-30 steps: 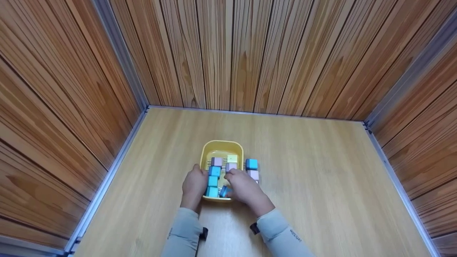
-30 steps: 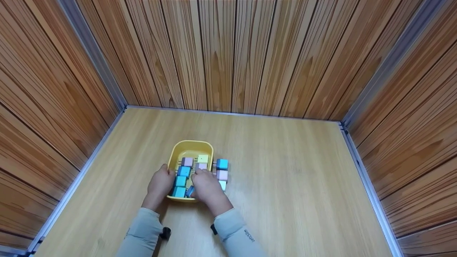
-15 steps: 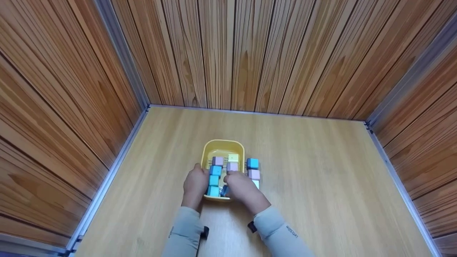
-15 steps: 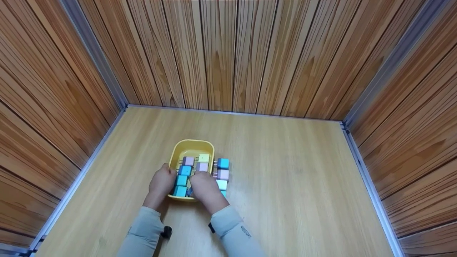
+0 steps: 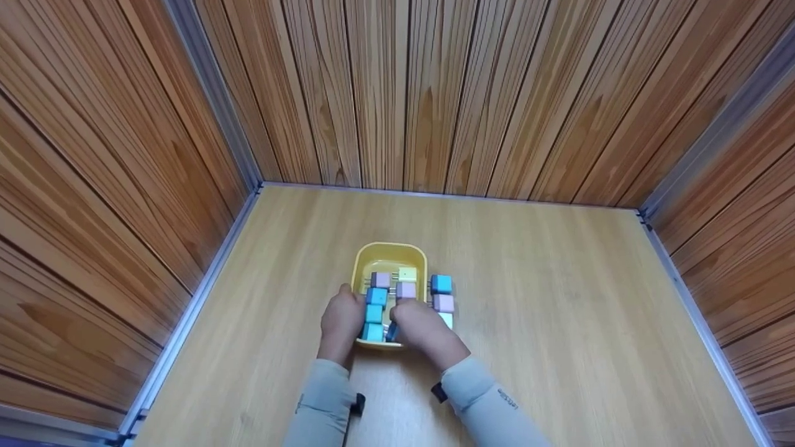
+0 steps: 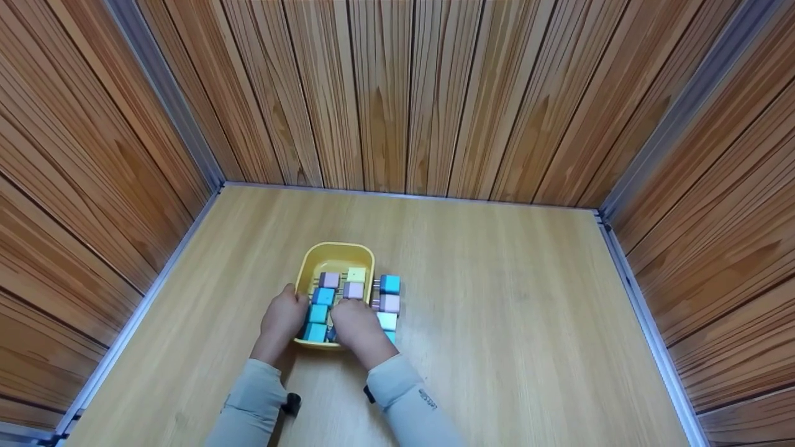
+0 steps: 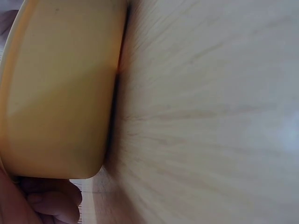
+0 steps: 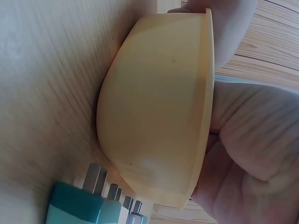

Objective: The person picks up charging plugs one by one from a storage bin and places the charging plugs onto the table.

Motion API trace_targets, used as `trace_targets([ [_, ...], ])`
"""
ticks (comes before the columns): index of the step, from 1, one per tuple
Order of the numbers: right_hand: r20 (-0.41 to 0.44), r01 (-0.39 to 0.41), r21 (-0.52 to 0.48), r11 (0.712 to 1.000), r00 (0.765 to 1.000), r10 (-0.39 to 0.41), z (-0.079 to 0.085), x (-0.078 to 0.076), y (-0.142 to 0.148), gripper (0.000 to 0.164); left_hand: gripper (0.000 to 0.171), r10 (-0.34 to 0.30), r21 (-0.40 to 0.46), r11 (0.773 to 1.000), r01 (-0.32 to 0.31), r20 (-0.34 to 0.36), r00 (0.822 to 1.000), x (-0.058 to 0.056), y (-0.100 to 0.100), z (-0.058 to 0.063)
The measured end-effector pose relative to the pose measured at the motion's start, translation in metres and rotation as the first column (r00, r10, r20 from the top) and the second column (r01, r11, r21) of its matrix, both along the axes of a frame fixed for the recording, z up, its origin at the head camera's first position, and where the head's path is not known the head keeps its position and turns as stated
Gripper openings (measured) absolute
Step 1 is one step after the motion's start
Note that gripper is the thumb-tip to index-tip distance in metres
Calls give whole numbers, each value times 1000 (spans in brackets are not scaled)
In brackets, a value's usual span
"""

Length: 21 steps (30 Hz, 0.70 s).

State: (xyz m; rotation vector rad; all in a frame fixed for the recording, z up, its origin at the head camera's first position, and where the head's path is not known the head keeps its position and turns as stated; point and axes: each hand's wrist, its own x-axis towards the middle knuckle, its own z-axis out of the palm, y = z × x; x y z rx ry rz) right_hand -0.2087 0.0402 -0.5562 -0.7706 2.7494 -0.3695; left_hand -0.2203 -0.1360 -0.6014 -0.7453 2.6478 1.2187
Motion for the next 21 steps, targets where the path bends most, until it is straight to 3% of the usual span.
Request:
trace_targets([
  [5, -7, -11, -15, 1000, 1000, 11, -1, 0, 1, 11, 45, -1, 4, 1000, 1, -9, 1000, 1, 0, 0],
  [12, -117, -91, 17, 996, 989, 93, -5, -2, -2, 15, 43, -29, -72, 997, 24, -69, 997, 3, -1, -2],
  [21, -60, -54, -3, 999, 997, 54, -4, -2, -2, 16, 47, -9, -10, 1000, 9, -27, 1000, 3, -1, -1],
])
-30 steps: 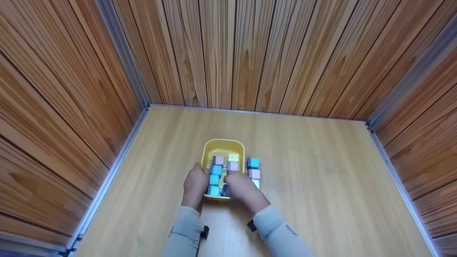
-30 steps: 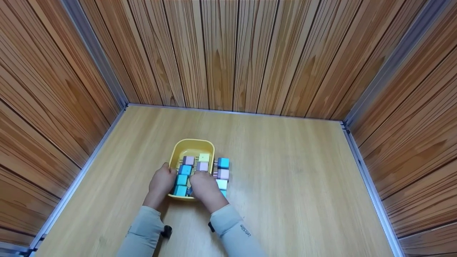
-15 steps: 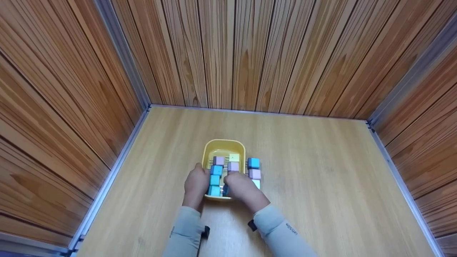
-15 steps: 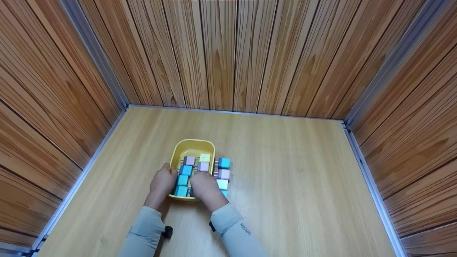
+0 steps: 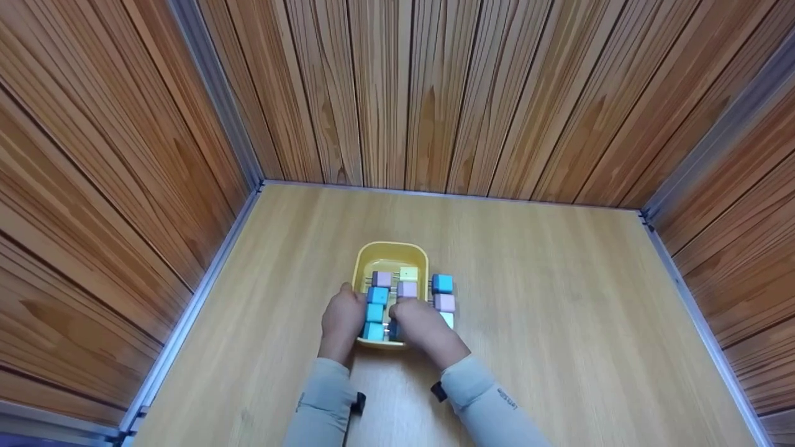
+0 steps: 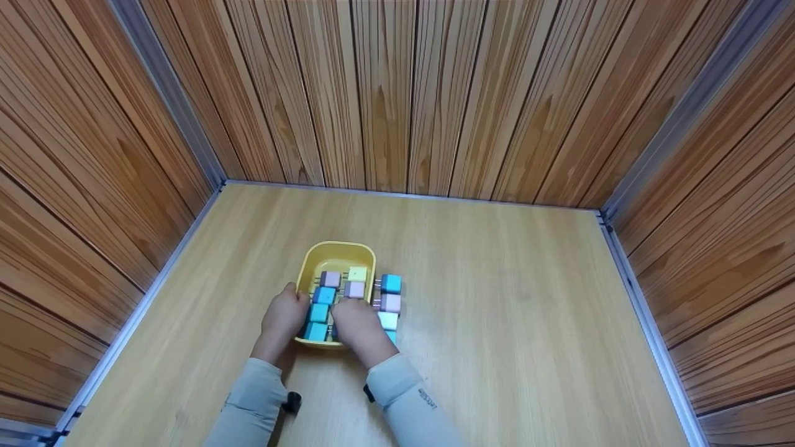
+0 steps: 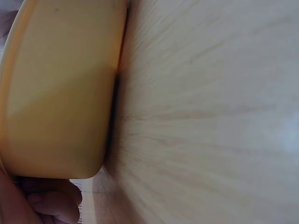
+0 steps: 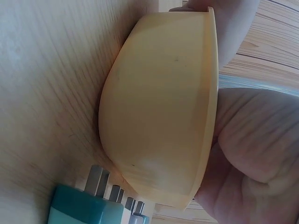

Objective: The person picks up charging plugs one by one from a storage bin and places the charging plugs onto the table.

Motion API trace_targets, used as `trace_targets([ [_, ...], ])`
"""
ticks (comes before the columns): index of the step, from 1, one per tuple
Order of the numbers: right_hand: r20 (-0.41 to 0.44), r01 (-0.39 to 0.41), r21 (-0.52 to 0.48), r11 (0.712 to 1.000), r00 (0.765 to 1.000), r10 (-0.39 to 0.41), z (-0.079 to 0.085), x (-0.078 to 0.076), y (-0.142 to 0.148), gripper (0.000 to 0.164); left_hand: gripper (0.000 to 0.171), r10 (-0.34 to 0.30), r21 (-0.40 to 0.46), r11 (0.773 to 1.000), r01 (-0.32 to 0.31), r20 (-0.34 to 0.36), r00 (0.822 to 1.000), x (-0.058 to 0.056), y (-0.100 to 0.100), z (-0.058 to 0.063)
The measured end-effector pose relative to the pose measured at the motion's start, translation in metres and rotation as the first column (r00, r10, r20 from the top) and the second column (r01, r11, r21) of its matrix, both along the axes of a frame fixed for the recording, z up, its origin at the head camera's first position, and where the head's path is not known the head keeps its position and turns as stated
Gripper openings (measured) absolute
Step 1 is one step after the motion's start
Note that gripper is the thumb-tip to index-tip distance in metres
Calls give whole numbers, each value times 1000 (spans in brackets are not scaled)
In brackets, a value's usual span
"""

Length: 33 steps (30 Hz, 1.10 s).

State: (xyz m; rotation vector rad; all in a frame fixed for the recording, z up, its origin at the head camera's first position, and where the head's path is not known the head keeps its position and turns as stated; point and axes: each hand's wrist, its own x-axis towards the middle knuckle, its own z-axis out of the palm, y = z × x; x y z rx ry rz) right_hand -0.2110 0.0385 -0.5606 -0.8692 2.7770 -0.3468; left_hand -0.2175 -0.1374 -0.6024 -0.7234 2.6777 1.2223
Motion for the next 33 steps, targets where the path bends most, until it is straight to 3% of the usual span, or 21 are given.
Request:
trace_targets([
  [6, 9, -5, -14, 1000, 1000, 5, 2, 0, 2, 16, 46, -7, -15, 1000, 7, -4, 1000, 0, 0, 0],
  [12, 44, 20, 3, 1000, 999, -20, 5, 1, 4, 18, 52, -6, 5, 1000, 6, 34, 999, -1, 1, 0],
  [21, -41, -21, 24, 1000, 999, 22, 16, -2, 6, 24, 58, -46, -85, 995, 44, -16, 999, 1, 2, 2],
  [26, -19, -9, -5, 1000, 1000, 9, 23, -2, 11, 33, 57, -29, -48, 998, 30, 23, 999, 0, 1, 3],
  [33, 24, 21, -53, 998, 1000, -20, 24, -1, 15, 41, 56, -17, -22, 1000, 18, 24, 1000, 0, 1, 2],
])
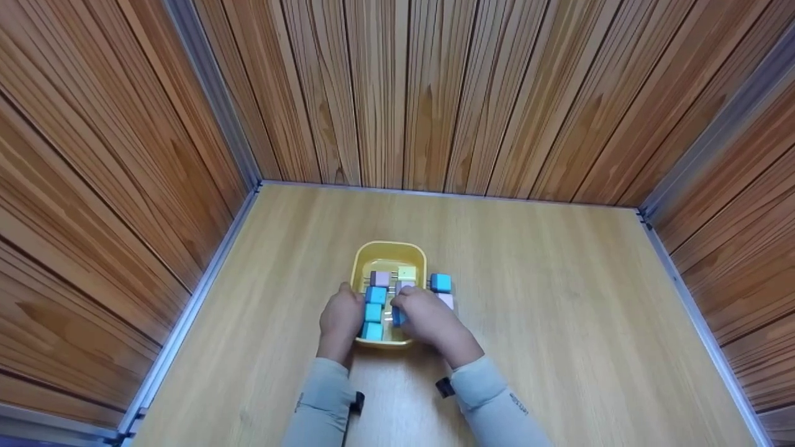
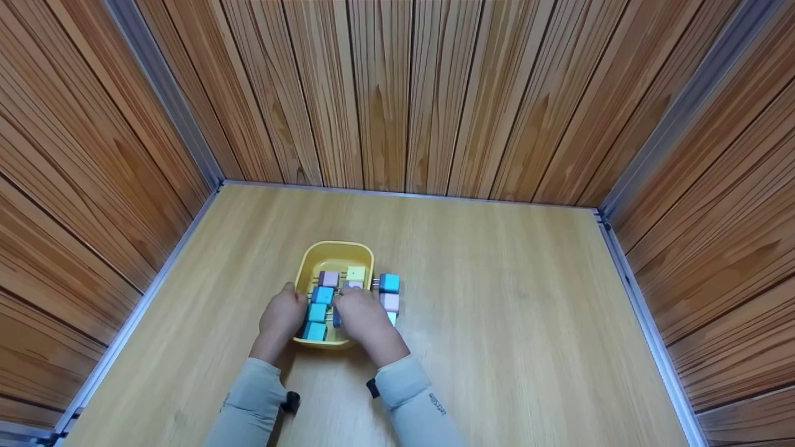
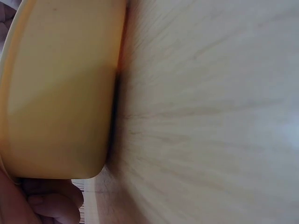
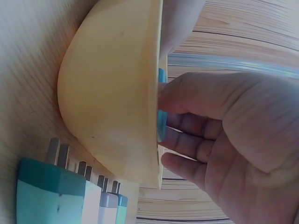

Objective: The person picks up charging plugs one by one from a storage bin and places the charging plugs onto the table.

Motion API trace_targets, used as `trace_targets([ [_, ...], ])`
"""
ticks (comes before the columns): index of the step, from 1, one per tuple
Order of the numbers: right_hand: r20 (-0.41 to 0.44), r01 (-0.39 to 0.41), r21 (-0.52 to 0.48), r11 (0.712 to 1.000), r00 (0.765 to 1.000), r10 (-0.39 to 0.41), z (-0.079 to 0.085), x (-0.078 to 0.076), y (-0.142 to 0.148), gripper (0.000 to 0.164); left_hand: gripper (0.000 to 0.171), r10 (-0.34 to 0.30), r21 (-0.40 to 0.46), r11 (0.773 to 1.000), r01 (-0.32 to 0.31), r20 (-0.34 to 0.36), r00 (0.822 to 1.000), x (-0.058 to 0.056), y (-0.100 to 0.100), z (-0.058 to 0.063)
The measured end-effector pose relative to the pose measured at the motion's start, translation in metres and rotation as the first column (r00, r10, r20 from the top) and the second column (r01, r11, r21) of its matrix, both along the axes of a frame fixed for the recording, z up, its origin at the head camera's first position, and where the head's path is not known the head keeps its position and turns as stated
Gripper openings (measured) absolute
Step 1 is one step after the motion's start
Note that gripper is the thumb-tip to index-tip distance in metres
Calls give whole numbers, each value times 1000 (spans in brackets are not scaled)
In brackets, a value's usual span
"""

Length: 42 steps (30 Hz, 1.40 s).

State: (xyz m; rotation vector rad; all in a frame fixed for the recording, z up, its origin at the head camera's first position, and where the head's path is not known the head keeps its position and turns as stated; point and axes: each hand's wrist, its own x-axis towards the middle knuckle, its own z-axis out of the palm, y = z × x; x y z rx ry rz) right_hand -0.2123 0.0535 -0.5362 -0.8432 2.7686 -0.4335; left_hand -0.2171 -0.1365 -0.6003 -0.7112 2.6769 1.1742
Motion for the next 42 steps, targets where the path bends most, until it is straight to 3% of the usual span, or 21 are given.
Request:
trace_targets([
  [10, 6, 16, -61, 998, 1000, -16, 8, 9, 9, 48, 51, -14, -15, 1000, 14, -29, 999, 1, -1, -1],
  [18, -53, -12, -36, 999, 999, 10, 16, 13, 18, 52, 48, -19, -69, 997, 16, -47, 999, -1, 0, -2],
  [23, -24, 8, -55, 998, 1000, -9, 17, 16, 24, 51, 49, -8, -42, 999, 7, -25, 1000, -1, 0, -3],
  [32, -57, -5, -83, 997, 998, 1, 20, 16, 35, 53, 51, -6, -23, 1000, 5, -12, 1000, -1, -1, -2],
  [42, -37, 34, -107, 994, 999, -39, 16, 18, 44, 60, 54, 2, -2, 1000, -2, 13, 1000, -1, 0, -1],
])
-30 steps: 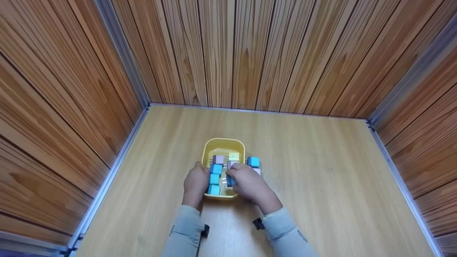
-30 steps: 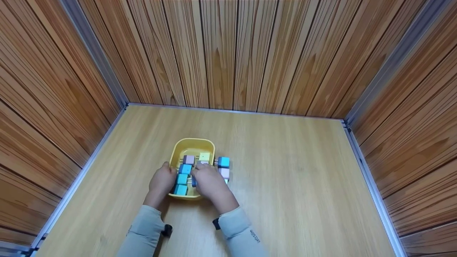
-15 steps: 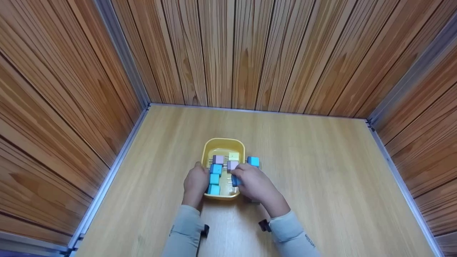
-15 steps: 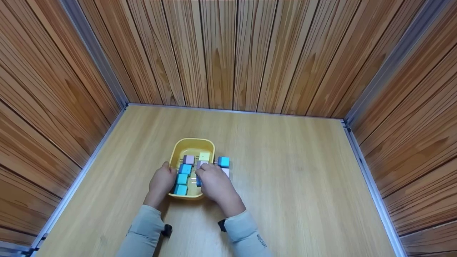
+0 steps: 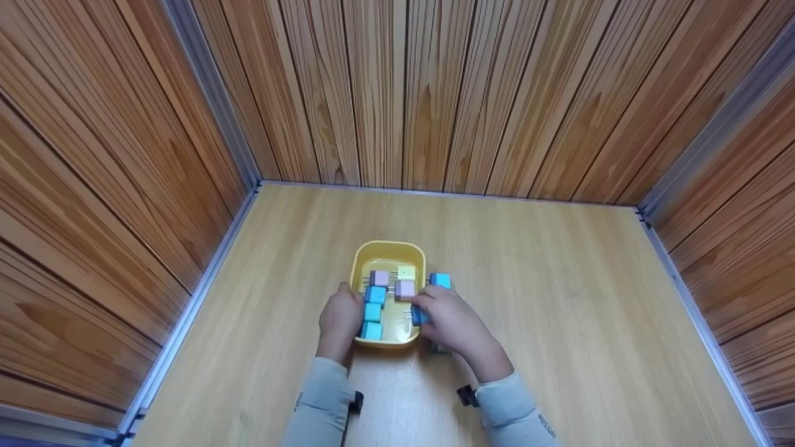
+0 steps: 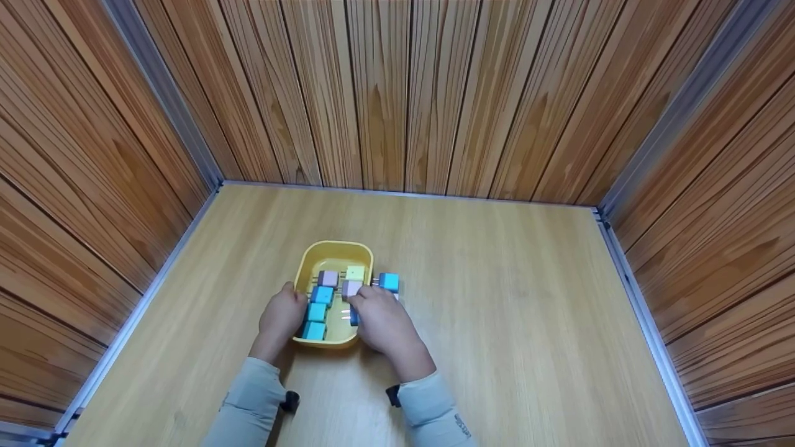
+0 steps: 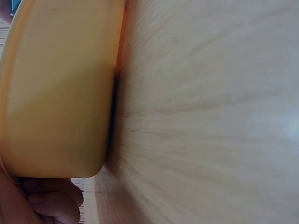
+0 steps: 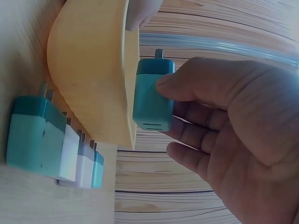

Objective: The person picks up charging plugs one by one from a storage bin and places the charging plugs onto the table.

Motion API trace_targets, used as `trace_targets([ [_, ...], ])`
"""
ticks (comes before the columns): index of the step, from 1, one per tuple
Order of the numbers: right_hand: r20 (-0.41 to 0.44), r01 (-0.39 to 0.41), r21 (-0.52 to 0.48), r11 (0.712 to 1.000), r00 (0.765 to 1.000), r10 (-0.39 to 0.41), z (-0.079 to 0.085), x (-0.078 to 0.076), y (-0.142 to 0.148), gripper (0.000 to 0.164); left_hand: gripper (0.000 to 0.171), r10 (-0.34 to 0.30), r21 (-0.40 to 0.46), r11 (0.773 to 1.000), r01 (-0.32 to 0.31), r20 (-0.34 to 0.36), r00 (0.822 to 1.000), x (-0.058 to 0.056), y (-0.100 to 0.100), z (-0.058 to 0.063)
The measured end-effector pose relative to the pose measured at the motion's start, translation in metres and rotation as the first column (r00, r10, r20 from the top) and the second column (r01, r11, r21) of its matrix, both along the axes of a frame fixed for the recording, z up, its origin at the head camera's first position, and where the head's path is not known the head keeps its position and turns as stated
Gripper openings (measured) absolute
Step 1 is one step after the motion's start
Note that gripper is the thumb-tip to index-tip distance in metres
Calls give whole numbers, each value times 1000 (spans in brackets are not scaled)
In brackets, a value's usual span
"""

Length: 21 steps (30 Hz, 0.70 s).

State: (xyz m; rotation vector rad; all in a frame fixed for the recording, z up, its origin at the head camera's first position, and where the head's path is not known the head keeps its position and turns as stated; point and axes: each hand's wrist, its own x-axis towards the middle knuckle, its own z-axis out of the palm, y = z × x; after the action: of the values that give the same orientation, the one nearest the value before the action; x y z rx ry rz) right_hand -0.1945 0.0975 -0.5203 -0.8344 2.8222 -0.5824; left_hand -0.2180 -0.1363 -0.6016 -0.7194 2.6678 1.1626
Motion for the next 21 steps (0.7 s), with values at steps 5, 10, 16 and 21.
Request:
trace_targets([
  [5, -12, 13, 21, 1000, 1000, -13, -1, 1, 5, 57, 47, -4, -35, 999, 3, -19, 1000, 1, 0, -1],
  [10, -15, 36, 13, 999, 999, -36, -5, 2, 11, 54, 47, -13, -52, 999, 12, -28, 1000, 1, 1, -1],
  [16, -64, 40, 8, 999, 997, -39, -8, 2, 21, 55, 47, -18, -51, 999, 17, -26, 999, 1, 0, -1],
  [21, -50, 79, 10, 997, 996, -79, -8, 4, 26, 56, 46, -17, -46, 999, 15, -30, 999, 1, 0, 0],
])
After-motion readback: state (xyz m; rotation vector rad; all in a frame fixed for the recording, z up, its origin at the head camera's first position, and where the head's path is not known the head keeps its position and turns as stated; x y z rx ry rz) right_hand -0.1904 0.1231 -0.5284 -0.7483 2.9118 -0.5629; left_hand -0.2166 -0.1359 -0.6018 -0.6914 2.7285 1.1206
